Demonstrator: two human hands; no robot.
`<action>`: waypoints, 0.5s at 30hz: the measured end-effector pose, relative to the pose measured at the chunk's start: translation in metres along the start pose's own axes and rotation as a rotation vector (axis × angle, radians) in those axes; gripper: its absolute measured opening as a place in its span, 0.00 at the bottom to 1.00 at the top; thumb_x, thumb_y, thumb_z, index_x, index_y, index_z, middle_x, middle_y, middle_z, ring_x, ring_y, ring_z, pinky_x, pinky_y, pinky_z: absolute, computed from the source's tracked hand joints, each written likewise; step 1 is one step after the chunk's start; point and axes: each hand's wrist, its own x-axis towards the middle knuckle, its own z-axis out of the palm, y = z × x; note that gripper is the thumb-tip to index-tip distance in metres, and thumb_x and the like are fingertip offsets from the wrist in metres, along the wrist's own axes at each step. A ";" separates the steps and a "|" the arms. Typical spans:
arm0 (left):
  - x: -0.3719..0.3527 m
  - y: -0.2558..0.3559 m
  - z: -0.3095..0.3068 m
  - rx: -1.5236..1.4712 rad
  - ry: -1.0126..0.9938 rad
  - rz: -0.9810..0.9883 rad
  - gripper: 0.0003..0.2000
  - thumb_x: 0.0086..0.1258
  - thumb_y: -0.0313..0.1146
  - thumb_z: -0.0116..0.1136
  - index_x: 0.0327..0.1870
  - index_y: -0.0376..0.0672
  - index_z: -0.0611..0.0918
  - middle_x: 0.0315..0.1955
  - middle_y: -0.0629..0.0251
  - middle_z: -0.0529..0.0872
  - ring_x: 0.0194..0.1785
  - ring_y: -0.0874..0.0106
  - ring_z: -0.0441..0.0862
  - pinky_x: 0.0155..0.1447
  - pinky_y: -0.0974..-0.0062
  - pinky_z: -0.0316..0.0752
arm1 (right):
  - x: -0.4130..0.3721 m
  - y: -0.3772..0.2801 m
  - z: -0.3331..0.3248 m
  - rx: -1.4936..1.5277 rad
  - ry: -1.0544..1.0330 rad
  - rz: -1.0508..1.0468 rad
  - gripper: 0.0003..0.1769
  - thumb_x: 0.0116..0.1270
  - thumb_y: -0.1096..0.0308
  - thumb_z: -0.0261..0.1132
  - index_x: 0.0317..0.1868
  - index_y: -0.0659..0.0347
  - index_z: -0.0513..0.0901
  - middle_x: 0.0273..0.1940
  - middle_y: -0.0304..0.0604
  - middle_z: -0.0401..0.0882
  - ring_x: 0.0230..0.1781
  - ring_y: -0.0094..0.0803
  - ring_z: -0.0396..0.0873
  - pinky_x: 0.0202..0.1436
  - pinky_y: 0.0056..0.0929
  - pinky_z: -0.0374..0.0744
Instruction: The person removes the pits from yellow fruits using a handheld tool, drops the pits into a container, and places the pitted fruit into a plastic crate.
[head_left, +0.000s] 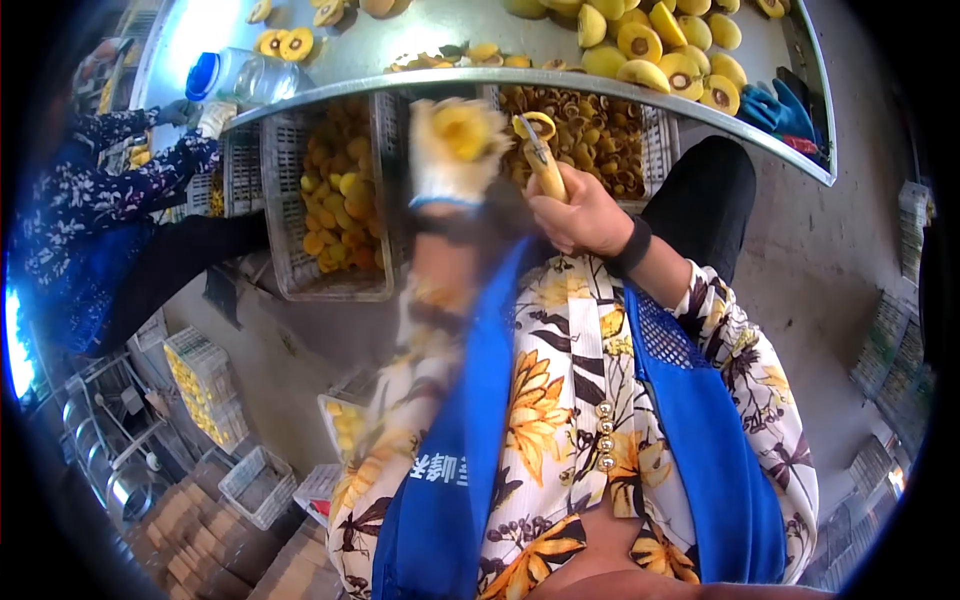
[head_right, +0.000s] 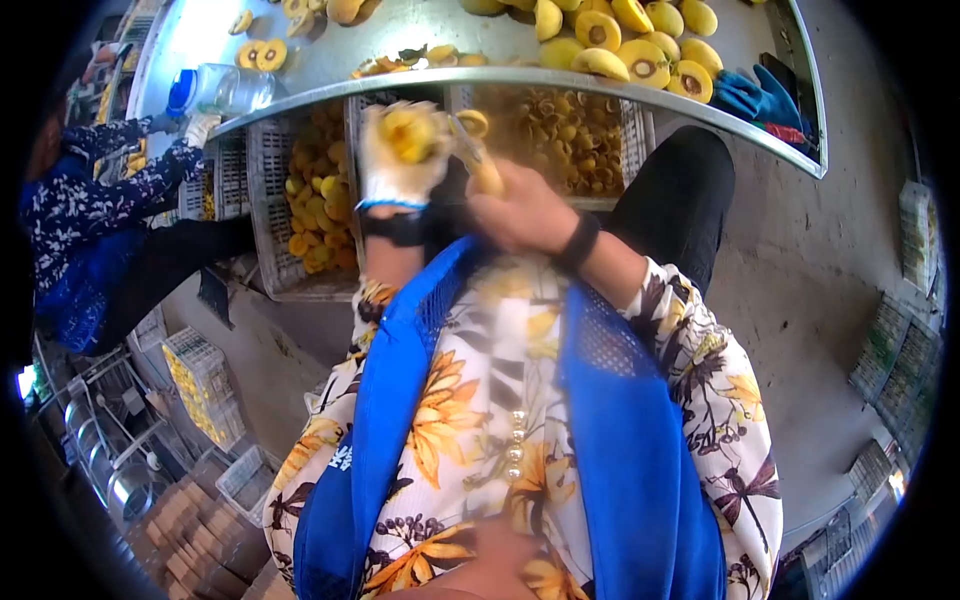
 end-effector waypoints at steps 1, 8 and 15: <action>-0.008 0.021 -0.008 0.149 -0.031 0.156 0.23 0.72 0.58 0.36 0.30 0.48 0.75 0.30 0.59 0.78 0.33 0.63 0.77 0.30 0.69 0.68 | -0.002 -0.005 -0.006 -0.085 0.036 0.042 0.07 0.63 0.71 0.60 0.38 0.62 0.70 0.18 0.34 0.69 0.10 0.19 0.65 0.12 0.19 0.65; -0.019 0.120 -0.009 2.084 0.623 1.196 0.14 0.59 0.42 0.62 0.42 0.45 0.84 0.45 0.56 0.83 0.47 0.58 0.80 0.49 0.66 0.76 | -0.002 0.000 -0.035 -0.438 0.198 0.222 0.12 0.61 0.66 0.64 0.38 0.64 0.73 0.18 0.36 0.72 0.10 0.20 0.67 0.13 0.21 0.66; 0.133 0.033 0.114 2.563 -0.238 0.970 0.23 0.62 0.40 0.56 0.59 0.49 0.71 0.60 0.60 0.73 0.60 0.61 0.73 0.63 0.63 0.70 | 0.009 0.091 -0.074 -0.999 0.409 -0.226 0.16 0.61 0.65 0.63 0.44 0.67 0.74 0.21 0.44 0.75 0.12 0.26 0.72 0.16 0.25 0.71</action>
